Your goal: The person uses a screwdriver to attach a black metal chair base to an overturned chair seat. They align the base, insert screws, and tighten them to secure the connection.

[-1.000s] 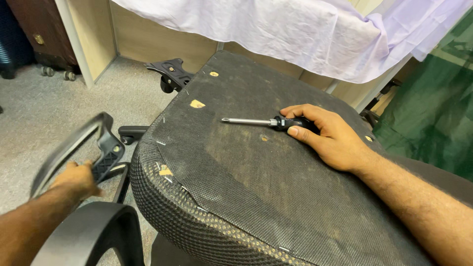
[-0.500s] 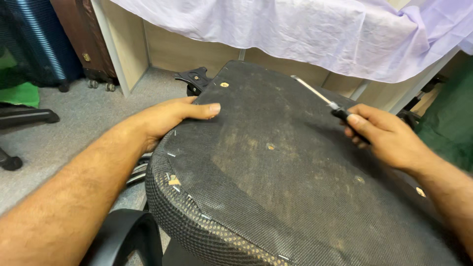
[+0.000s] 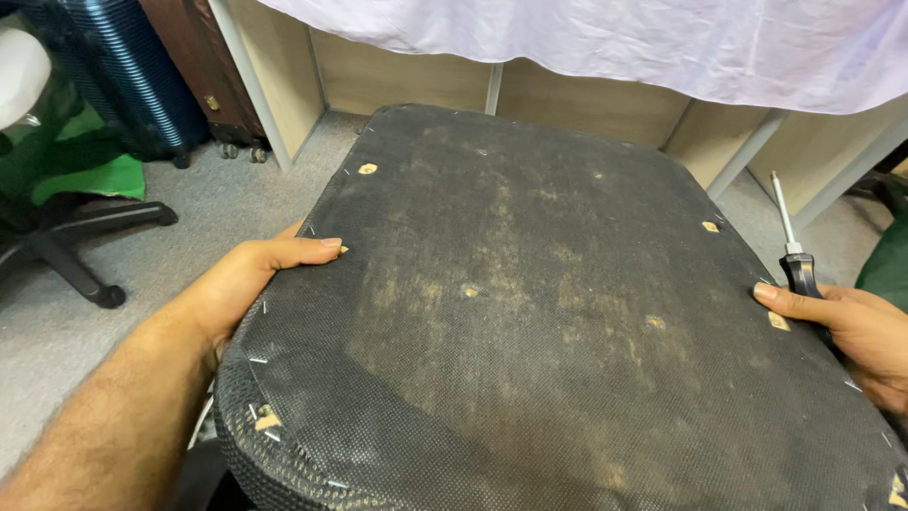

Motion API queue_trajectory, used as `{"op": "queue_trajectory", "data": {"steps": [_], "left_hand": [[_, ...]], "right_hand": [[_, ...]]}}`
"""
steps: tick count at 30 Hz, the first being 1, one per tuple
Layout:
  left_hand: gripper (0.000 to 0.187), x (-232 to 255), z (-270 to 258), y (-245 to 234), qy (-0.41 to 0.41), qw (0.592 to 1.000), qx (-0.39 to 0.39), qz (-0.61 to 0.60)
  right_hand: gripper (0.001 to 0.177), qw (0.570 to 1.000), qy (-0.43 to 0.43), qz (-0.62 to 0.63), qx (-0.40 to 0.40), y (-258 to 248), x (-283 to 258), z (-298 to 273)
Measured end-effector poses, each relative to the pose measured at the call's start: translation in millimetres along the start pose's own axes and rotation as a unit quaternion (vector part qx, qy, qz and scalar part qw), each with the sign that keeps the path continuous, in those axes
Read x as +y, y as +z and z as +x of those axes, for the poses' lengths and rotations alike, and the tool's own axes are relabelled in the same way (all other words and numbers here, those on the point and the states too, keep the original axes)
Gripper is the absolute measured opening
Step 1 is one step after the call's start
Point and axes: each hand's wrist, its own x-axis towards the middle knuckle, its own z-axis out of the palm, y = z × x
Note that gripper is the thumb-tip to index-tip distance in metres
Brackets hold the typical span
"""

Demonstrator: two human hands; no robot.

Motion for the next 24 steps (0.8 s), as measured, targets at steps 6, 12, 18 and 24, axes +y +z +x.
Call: {"op": "queue_trajectory", "data": {"steps": [6,12,18,24], "left_hand": [[0.073,-7,3,1,-0.04,0.997,0.064,0.002],[0.078,-25,6,-3,-0.071,0.996,0.042,-0.032],[0.08,-36,4,-16,-0.1,0.994,0.036,-0.027],[0.091,-19,6,-38,-0.137,0.968,0.026,0.208]], "right_hand": [[0.056,0.999,0.022,0.025,-0.013,12,-10,19],[0.041,0.999,-0.013,-0.02,-0.028,11,-10,41],[0.048,0.991,0.004,-0.131,-0.012,14,-19,50],[0.079,0.9,-0.048,-0.433,-0.018,8,-56,66]]}}
